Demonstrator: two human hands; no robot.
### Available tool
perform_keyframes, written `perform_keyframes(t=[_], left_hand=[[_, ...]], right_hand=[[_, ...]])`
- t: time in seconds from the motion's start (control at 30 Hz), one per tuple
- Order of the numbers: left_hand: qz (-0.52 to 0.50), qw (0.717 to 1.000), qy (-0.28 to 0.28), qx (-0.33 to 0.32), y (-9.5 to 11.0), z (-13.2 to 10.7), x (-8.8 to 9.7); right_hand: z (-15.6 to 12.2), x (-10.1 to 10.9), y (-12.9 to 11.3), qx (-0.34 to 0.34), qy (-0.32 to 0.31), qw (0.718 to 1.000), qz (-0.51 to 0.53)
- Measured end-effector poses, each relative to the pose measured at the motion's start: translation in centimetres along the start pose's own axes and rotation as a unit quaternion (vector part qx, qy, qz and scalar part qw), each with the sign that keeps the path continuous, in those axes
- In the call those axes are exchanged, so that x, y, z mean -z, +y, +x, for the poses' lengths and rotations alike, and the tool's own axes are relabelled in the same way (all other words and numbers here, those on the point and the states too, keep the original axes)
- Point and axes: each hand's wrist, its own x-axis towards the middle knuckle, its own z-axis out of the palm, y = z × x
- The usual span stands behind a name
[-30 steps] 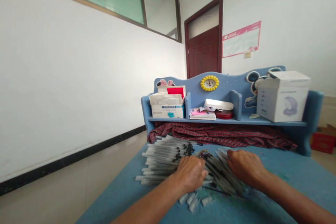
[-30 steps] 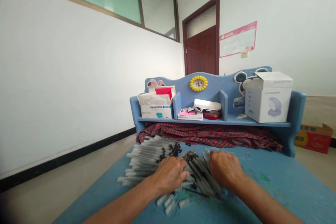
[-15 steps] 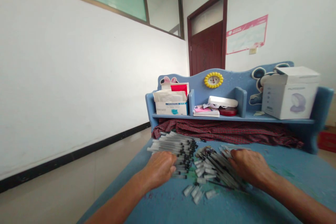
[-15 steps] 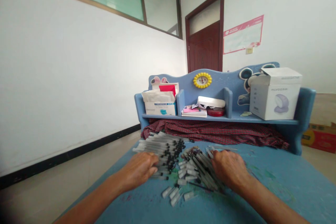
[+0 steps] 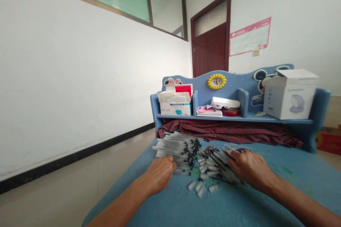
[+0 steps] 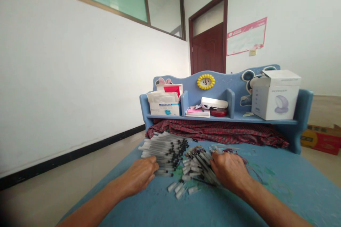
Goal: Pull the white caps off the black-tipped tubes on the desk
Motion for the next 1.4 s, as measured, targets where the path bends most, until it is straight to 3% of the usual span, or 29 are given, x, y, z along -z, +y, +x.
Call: perform_keyframes(t=[0.2, 0.33, 0.57, 0.67, 0.8, 0.9, 1.13, 1.4], left_hand=[[0.080, 0.996, 0.044, -0.017, 1.4, -0.1, -2.1], [0.083, 0.995, 0.050, -0.022, 1.4, -0.1, -2.3], [0.059, 0.994, 0.092, -0.016, 1.0, 0.2, -0.5], [0.034, 0.990, 0.131, -0.045, 2.6, 0.9, 0.9], [-0.007, 0.976, 0.189, -0.110, 5.6, 2.6, 2.9], [-0.021, 0.966, 0.215, -0.144, 6.9, 4.7, 3.6], [-0.139, 0.952, 0.226, -0.154, 6.3, 8.1, 1.1], [-0.189, 0.940, 0.244, -0.146, 5.6, 7.8, -1.0]], right_hand=[[-0.5, -0.3, -0.1, 0.027, 0.017, 0.999, -0.012], [-0.6, -0.6, 0.0, 0.028, 0.032, 0.999, -0.017], [-0.7, -0.9, 0.1, 0.030, 0.075, 0.996, 0.045], [-0.8, -0.6, -0.3, 0.031, 0.084, 0.986, 0.144], [-0.9, 0.1, -0.9, 0.039, 0.048, 0.949, 0.310], [-0.7, 0.1, -0.5, 0.005, 0.051, 0.927, 0.371], [0.0, -1.0, 1.7, -0.105, -0.027, 0.871, 0.479], [0.0, -1.4, 1.6, -0.108, -0.053, 0.851, 0.511]])
